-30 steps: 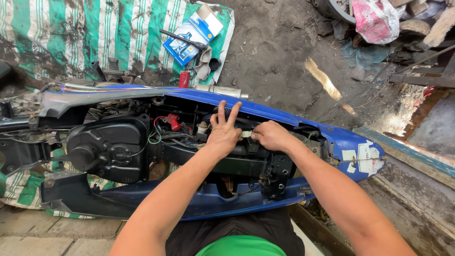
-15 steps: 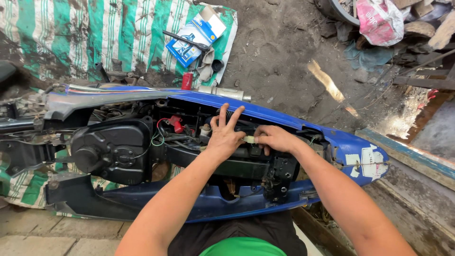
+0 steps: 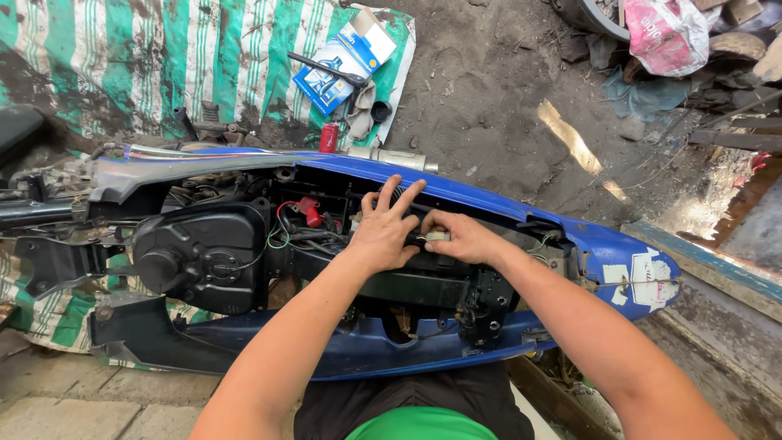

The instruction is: Loosening bolts with a wrench and installing a plastic body panel on a motorcycle.

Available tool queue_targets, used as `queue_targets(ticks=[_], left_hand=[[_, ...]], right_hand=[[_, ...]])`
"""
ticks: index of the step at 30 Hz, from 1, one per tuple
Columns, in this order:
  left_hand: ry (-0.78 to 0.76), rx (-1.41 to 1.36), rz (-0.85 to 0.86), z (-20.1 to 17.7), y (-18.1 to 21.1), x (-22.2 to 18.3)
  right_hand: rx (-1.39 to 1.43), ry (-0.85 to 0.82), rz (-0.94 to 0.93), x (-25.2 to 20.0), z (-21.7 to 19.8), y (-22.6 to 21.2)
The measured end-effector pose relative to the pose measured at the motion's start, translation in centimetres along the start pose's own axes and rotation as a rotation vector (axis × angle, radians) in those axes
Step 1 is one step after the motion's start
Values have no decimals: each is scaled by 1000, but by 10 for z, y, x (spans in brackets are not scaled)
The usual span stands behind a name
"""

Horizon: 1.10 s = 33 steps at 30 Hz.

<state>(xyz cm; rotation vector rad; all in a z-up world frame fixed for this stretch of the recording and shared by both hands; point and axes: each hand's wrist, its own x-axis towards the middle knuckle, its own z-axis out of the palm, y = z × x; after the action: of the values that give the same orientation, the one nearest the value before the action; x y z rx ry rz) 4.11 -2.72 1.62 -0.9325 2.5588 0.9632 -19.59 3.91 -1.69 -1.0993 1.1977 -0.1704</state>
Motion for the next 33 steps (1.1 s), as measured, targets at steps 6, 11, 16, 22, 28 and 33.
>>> queue_targets(ticks=[6,11,16,22,28,33], left_hand=[[35,40,29,-5,-1,-7],[25,53,62,-2,-7,-8],[286,81,118,26,-16,-7],[423,63,154,35,-19,-4],[470,58,156,39,-20,-2],[495,48,162,40,-21,-1]], right_hand=[[-281,75,-21,-9,22,-14],[-366,125,1,-1,30,-6],[-206,200,-30,6,29,1],[-206,258,34,15,28,-5],[-136,307,7,31,34,22],[-35,286,-69,38,37,24]])
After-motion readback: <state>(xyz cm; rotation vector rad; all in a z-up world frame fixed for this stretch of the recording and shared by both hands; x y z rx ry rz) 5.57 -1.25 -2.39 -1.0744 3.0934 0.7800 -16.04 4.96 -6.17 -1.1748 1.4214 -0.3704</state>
